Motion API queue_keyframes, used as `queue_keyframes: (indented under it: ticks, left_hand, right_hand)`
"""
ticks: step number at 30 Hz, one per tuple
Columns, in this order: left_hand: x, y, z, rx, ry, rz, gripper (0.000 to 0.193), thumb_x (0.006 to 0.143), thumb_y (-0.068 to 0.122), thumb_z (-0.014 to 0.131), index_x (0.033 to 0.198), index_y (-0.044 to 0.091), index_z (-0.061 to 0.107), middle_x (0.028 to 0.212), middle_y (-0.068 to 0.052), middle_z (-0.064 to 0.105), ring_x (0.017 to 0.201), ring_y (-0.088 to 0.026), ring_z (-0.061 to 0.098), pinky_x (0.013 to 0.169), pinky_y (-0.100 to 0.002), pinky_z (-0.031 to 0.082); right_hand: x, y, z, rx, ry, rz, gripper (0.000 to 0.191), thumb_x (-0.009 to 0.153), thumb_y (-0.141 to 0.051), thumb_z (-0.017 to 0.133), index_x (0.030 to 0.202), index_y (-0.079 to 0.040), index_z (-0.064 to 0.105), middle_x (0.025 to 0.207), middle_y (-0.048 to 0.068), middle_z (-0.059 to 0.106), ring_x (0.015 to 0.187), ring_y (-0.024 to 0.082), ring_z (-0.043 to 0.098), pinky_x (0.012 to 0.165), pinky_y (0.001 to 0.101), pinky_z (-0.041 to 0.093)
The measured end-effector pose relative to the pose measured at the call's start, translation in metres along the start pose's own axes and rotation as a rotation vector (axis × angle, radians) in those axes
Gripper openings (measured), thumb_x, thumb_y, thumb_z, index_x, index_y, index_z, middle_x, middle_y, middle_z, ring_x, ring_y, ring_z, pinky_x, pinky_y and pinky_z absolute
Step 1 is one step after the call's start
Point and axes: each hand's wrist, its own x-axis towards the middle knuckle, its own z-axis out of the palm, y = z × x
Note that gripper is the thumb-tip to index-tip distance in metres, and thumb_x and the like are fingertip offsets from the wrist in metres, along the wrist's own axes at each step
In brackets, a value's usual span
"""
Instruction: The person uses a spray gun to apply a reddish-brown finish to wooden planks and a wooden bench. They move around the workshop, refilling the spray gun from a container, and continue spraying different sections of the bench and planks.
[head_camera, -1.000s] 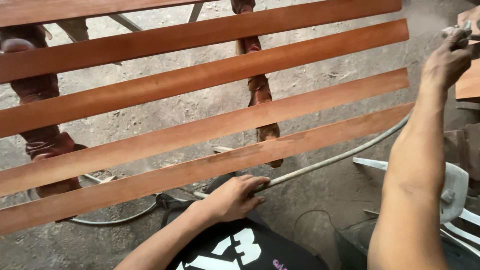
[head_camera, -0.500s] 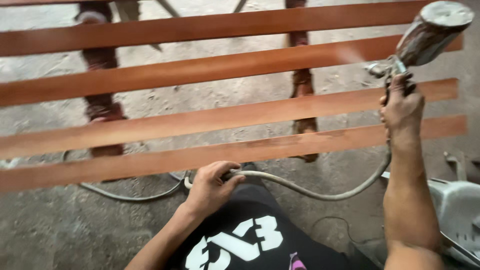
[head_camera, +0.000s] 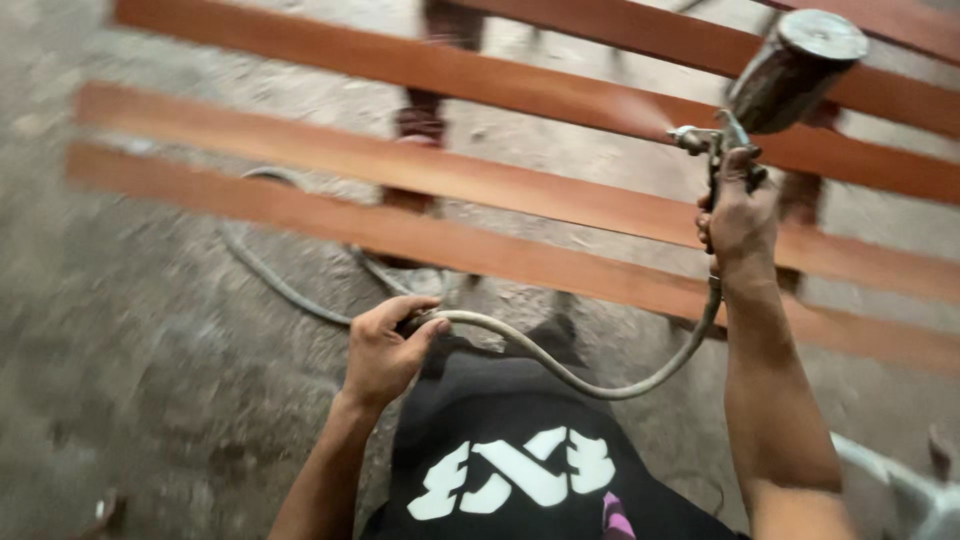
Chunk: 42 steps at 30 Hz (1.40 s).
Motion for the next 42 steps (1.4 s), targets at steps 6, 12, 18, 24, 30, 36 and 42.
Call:
queue_keyframes:
  ticks: [6, 12, 18, 24, 30, 36, 42]
  left_hand:
    - [-0.040, -0.042, -0.102, -0.140, 0.196, -0.082, 0.022, 0.083, 0.004, 0.082, 0.104, 0.001, 0.077, 0.085, -0.004, 0.077, 0.074, -0.009, 0.069, 0.063, -0.023, 0.056]
    - [-0.086, -0.065, -0.175, -0.090, 0.390, -0.062, 0.018, 0.084, 0.004, 0.082, 0.101, 0.002, 0.078, 0.085, -0.005, 0.074, 0.075, -0.011, 0.068, 0.064, -0.024, 0.055]
    - [-0.117, -0.088, -0.208, -0.027, 0.489, 0.020, 0.019, 0.084, 0.007, 0.080, 0.102, 0.003, 0.076, 0.090, -0.006, 0.074, 0.082, -0.013, 0.070, 0.072, -0.028, 0.056]
    - [-0.123, -0.131, -0.193, 0.001, 0.594, -0.008, 0.008, 0.091, 0.013, 0.077, 0.095, 0.007, 0.079, 0.078, -0.005, 0.070, 0.066, -0.011, 0.063, 0.057, -0.028, 0.050]
    - [-0.082, -0.116, -0.146, -0.003, 0.735, 0.167, 0.021, 0.098, 0.011, 0.074, 0.119, 0.009, 0.070, 0.086, -0.005, 0.071, 0.067, -0.012, 0.065, 0.053, -0.026, 0.052]
    - [-0.025, -0.052, -0.113, 0.168, 0.517, 0.459, 0.035, 0.098, 0.007, 0.072, 0.132, 0.011, 0.066, 0.100, -0.011, 0.072, 0.067, -0.014, 0.065, 0.051, -0.026, 0.056]
    - [-0.019, -0.007, -0.096, 0.357, 0.280, 0.564, 0.046, 0.097, 0.004, 0.072, 0.140, 0.016, 0.063, 0.103, -0.004, 0.064, 0.082, -0.019, 0.068, 0.068, -0.030, 0.058]
  right_hand:
    - [-0.017, -0.043, 0.152, 0.091, -0.174, -0.014, 0.053, 0.106, -0.063, 0.048, 0.104, -0.009, 0.051, 0.072, 0.001, 0.051, 0.047, 0.009, 0.047, 0.038, 0.0265, 0.036]
    - [-0.026, -0.086, 0.306, 0.228, -0.422, -0.080, 0.051, 0.107, -0.061, 0.046, 0.106, -0.010, 0.048, 0.072, 0.000, 0.050, 0.047, 0.008, 0.045, 0.038, 0.0274, 0.033]
    - [-0.025, -0.142, 0.459, 0.262, -0.539, -0.186, 0.050, 0.105, -0.058, 0.049, 0.099, -0.009, 0.050, 0.067, 0.001, 0.050, 0.044, 0.011, 0.047, 0.037, 0.0296, 0.036]
    - [-0.050, -0.152, 0.502, 0.336, -0.704, -0.230, 0.042, 0.106, -0.050, 0.053, 0.101, -0.008, 0.054, 0.073, 0.009, 0.066, 0.043, 0.012, 0.050, 0.037, 0.0292, 0.035]
    - [-0.119, -0.078, 0.404, -0.228, -0.665, -0.286, 0.021, 0.111, -0.020, 0.064, 0.099, -0.003, 0.068, 0.073, 0.004, 0.061, 0.060, 0.009, 0.055, 0.051, 0.0269, 0.043]
    - [-0.185, -0.046, 0.301, -0.234, -0.880, -0.858, 0.029, 0.093, -0.008, 0.071, 0.123, -0.006, 0.067, 0.099, 0.014, 0.072, 0.081, 0.021, 0.070, 0.069, 0.0346, 0.056]
    - [-0.180, -0.047, 0.264, -0.287, -0.932, -0.852, 0.041, 0.087, -0.004, 0.071, 0.127, -0.005, 0.062, 0.108, 0.016, 0.069, 0.083, 0.032, 0.071, 0.069, 0.0364, 0.057]
